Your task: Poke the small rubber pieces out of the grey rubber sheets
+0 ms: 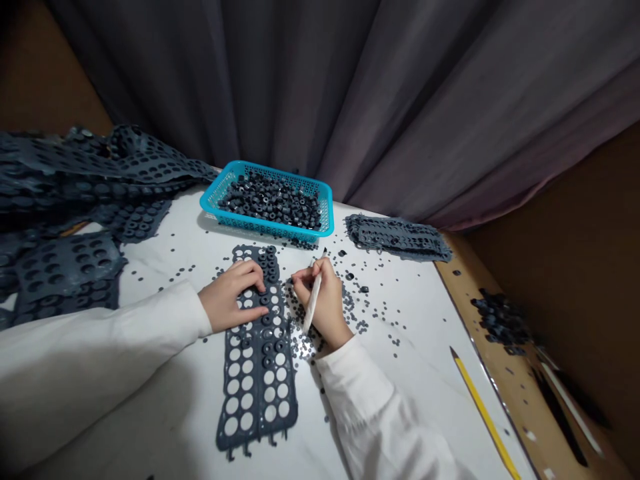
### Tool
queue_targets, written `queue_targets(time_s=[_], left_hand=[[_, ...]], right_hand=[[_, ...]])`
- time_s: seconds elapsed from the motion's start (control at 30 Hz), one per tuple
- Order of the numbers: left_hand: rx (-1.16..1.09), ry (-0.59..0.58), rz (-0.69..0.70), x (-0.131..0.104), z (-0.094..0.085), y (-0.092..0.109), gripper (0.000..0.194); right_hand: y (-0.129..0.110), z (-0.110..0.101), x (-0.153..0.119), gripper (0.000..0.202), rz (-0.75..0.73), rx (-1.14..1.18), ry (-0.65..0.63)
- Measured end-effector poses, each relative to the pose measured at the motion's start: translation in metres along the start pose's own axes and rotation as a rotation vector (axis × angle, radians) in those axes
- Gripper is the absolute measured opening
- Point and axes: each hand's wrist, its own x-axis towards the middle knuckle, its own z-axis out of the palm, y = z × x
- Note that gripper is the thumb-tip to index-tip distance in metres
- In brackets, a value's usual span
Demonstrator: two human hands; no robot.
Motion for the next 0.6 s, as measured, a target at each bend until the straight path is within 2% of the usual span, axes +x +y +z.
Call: queue_targets(time_s=[0.23,0.4,0.47,0.6], left_hand=[[0.014,-0.004,0.001,0.0,0.0,0.0,0.023],[0.016,0.005,0.012,-0.001,0.0,0.0,0.023],[0.005,0.045,0.039,0.0,-0.001,0.001,0.027],[-0.056,0.201,0.126,0.0,-0.006,0.01,0.036]], right_hand=[[-0.004,-0.007,0.001,0.035,0.024,-0.003,-0.004],[-0.018,-0.016,0.004,0.037,0.135,0.17,0.007],[-0.026,-0.017,0.002,0.035,0.22,0.271,-0.009],[-0.045,-0.009,-0.007,0.035,0.419,0.499,-0.099]])
